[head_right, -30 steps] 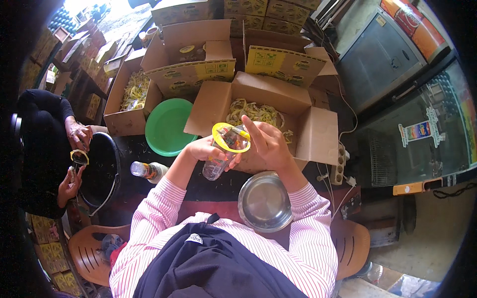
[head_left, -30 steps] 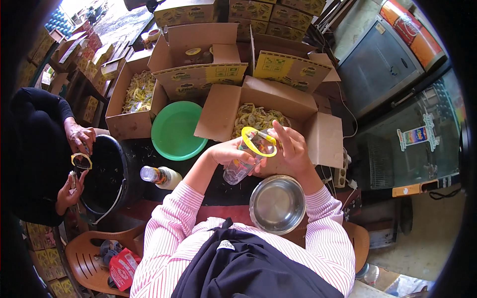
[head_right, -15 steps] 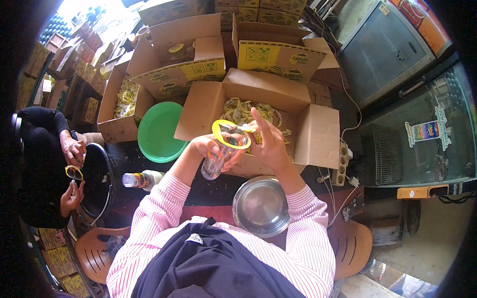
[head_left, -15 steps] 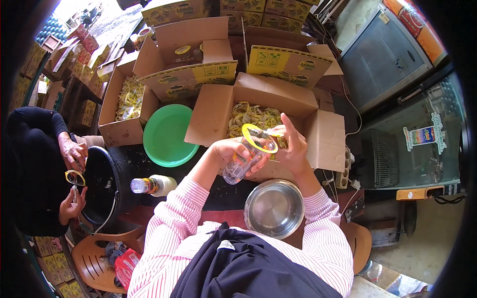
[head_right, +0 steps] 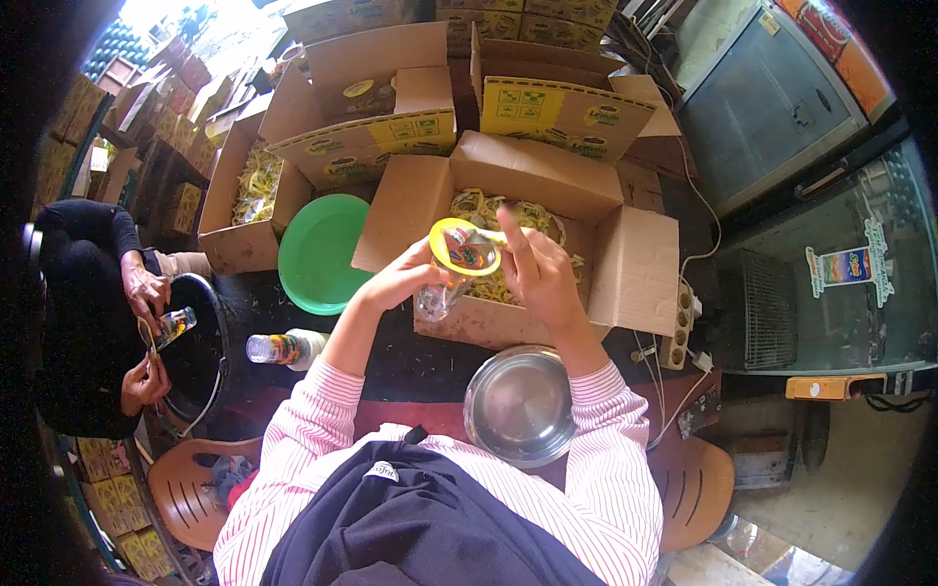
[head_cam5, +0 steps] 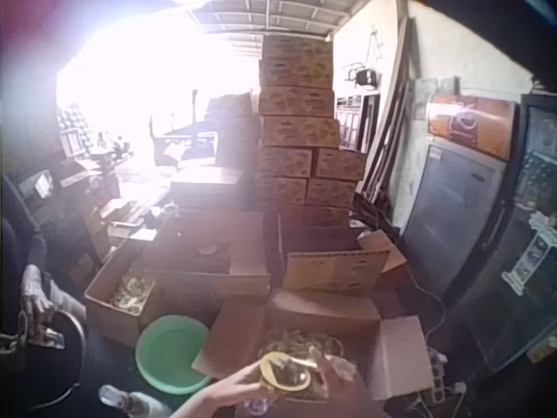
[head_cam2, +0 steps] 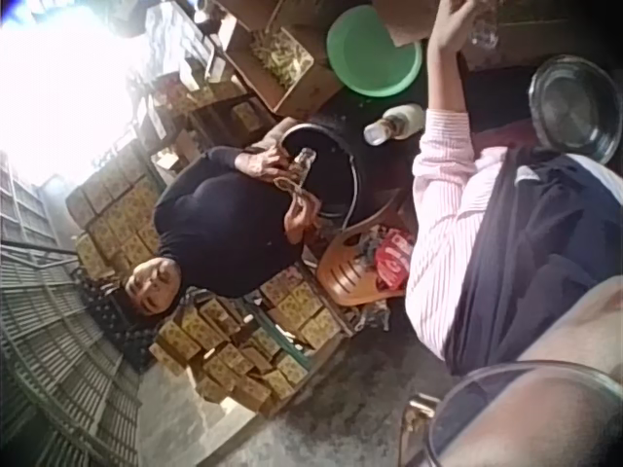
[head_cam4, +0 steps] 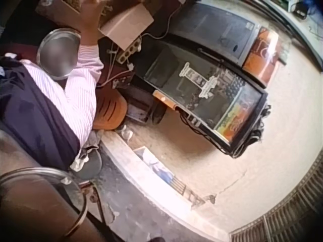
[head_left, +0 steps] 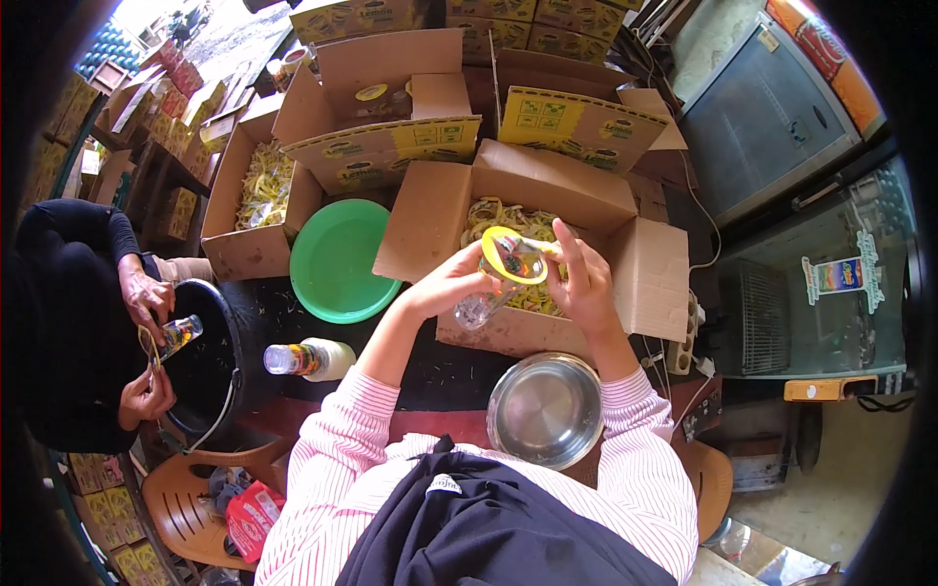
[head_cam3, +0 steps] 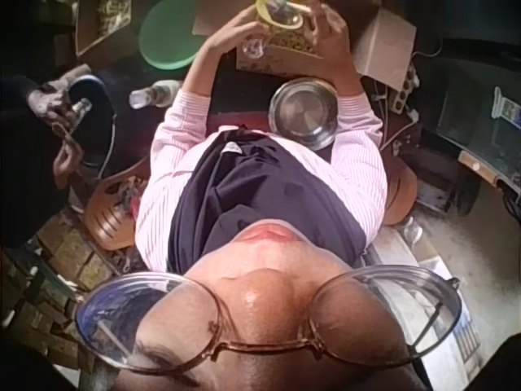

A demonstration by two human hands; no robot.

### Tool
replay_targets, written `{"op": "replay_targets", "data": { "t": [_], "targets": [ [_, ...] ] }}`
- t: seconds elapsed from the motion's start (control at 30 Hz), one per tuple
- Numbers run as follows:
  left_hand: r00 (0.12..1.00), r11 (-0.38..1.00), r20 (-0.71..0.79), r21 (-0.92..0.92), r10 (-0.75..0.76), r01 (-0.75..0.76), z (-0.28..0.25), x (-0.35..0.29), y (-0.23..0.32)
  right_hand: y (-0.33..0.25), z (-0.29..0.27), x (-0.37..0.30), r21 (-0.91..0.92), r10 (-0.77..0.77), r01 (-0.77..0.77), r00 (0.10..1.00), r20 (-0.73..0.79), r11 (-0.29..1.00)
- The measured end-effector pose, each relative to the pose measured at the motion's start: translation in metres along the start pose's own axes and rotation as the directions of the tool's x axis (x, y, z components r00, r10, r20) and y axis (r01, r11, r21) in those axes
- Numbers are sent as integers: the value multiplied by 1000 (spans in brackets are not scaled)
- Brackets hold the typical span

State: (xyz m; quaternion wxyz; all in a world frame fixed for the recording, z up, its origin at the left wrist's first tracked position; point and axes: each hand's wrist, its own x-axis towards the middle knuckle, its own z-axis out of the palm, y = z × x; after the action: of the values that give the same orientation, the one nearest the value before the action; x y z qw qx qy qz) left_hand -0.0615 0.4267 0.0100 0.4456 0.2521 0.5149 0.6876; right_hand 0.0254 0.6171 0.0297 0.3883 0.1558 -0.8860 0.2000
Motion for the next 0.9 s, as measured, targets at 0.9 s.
{"op": "replay_targets", "data": {
  "t": [0.9],
  "targets": [
    [921,992,382,-60,-79,110,24,-1,0,-4,-8,-10,30,-135,136,990,-29,990]
  ]
}}
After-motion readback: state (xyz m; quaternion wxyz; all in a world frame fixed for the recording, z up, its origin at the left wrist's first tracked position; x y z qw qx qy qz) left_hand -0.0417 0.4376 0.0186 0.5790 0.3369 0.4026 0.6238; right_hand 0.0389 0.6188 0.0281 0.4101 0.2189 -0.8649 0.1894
